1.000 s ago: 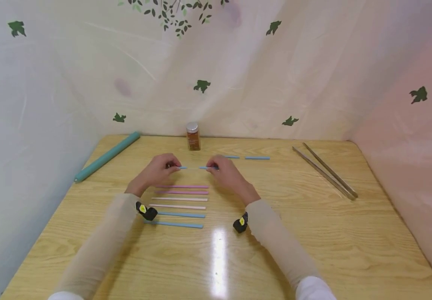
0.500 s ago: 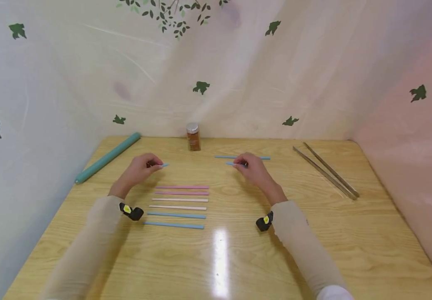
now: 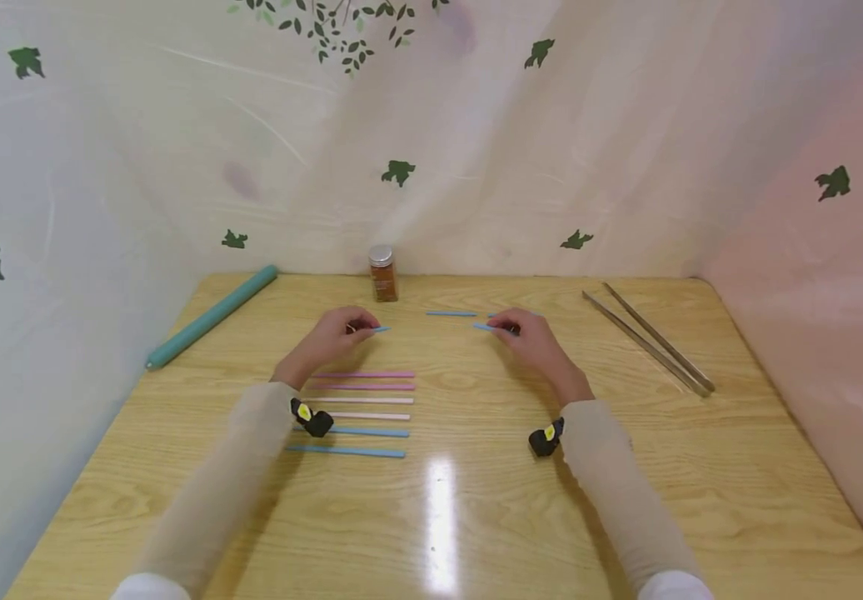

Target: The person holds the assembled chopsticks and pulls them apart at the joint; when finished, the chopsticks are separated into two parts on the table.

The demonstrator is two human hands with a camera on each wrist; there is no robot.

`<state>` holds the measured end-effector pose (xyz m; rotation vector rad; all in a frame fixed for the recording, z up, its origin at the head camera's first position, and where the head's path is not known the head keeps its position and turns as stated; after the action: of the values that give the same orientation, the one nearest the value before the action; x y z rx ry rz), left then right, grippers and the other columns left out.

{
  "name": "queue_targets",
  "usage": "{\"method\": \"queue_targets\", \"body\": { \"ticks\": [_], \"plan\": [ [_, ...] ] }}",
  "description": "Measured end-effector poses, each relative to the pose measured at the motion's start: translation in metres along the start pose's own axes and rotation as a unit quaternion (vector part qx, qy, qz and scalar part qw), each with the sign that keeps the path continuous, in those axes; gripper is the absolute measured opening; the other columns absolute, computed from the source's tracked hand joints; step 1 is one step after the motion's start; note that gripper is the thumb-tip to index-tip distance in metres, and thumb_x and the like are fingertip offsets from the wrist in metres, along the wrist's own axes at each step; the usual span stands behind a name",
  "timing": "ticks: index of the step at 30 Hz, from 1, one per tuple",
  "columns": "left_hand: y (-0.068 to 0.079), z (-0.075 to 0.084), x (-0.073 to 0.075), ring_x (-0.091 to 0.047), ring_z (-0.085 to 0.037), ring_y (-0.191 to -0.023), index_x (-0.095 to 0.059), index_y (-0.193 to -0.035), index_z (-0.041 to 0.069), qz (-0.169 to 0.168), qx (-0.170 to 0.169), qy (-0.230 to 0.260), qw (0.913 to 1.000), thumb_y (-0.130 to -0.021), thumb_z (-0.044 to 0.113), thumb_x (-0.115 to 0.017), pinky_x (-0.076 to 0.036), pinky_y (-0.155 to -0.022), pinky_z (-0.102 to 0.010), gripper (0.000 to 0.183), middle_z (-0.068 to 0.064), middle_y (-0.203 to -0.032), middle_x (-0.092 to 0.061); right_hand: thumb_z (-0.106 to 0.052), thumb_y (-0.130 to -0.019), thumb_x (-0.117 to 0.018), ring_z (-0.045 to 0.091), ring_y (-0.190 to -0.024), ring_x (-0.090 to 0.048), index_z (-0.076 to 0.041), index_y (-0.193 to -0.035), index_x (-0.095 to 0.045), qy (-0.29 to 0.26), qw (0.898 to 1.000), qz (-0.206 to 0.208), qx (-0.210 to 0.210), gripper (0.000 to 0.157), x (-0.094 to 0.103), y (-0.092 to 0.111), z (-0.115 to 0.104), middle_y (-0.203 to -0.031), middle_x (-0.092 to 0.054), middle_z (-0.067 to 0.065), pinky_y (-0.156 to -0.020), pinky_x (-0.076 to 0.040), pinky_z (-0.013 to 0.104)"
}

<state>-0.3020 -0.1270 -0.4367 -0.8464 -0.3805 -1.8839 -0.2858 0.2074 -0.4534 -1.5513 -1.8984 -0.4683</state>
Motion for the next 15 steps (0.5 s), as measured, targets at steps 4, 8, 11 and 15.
{"method": "queue_targets", "body": {
  "ticks": [4, 8, 11, 15],
  "plan": [
    [-0.017, 0.009, -0.017, -0.06, -0.022, -0.092, -0.067, -0.102, 0.003, -0.002, -0.019, -0.01, 0.9998, -0.094, 0.009, -0.06, -0.05, -0.085, -0.034, 0.012, -0.01, -0.099, -0.065, -0.017, -0.096, -0.059, 0.024, -0.097, -0.059, -0.008, -0.11, -0.068, 0.01, 1.0, 0.009, -0.007, 0.019, 0.007, 0.001, 0.01, -0.113, -0.066, 0.013, -0.081, -0.047, 0.037],
    [-0.035, 0.018, -0.031, -0.06, -0.022, -0.093, -0.068, -0.102, 0.003, 0.005, -0.033, -0.021, 0.9992, -0.093, 0.009, -0.061, -0.05, -0.087, -0.033, 0.013, -0.01, -0.1, -0.063, -0.014, -0.096, -0.058, 0.026, -0.095, -0.057, -0.006, -0.109, -0.068, 0.014, 1.0, 0.015, -0.016, 0.019, 0.014, 0.002, 0.015, -0.11, -0.065, 0.014, -0.082, -0.046, 0.039],
    [-0.046, 0.024, -0.039, -0.06, -0.022, -0.097, -0.068, -0.103, 0.003, 0.005, -0.031, -0.027, 0.9992, -0.093, 0.008, -0.06, -0.049, -0.089, -0.033, 0.014, -0.011, -0.102, -0.064, -0.014, -0.096, -0.058, 0.027, -0.097, -0.056, -0.005, -0.109, -0.067, 0.006, 0.999, 0.017, -0.028, 0.018, 0.017, 0.001, 0.02, -0.11, -0.064, 0.015, -0.085, -0.045, 0.04],
    [-0.056, 0.031, -0.05, -0.058, -0.023, -0.099, -0.068, -0.105, 0.002, -0.007, -0.027, -0.031, 0.9991, -0.093, 0.004, -0.058, -0.048, -0.091, -0.034, 0.016, -0.011, -0.103, -0.065, -0.015, -0.097, -0.057, 0.028, -0.103, -0.055, -0.004, -0.11, -0.065, -0.005, 0.999, 0.014, -0.041, 0.019, 0.019, 0.0, 0.027, -0.112, -0.063, 0.016, -0.089, -0.044, 0.041]
  ]
}}
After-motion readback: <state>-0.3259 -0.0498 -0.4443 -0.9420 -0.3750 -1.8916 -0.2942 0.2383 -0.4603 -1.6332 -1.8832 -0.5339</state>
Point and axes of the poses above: each hand's wrist, its own y-axis away from the middle knuckle, its own x-axis out of the back of the hand, z = x × y, the point moved 3 cm from there along -y, towards the middle knuckle
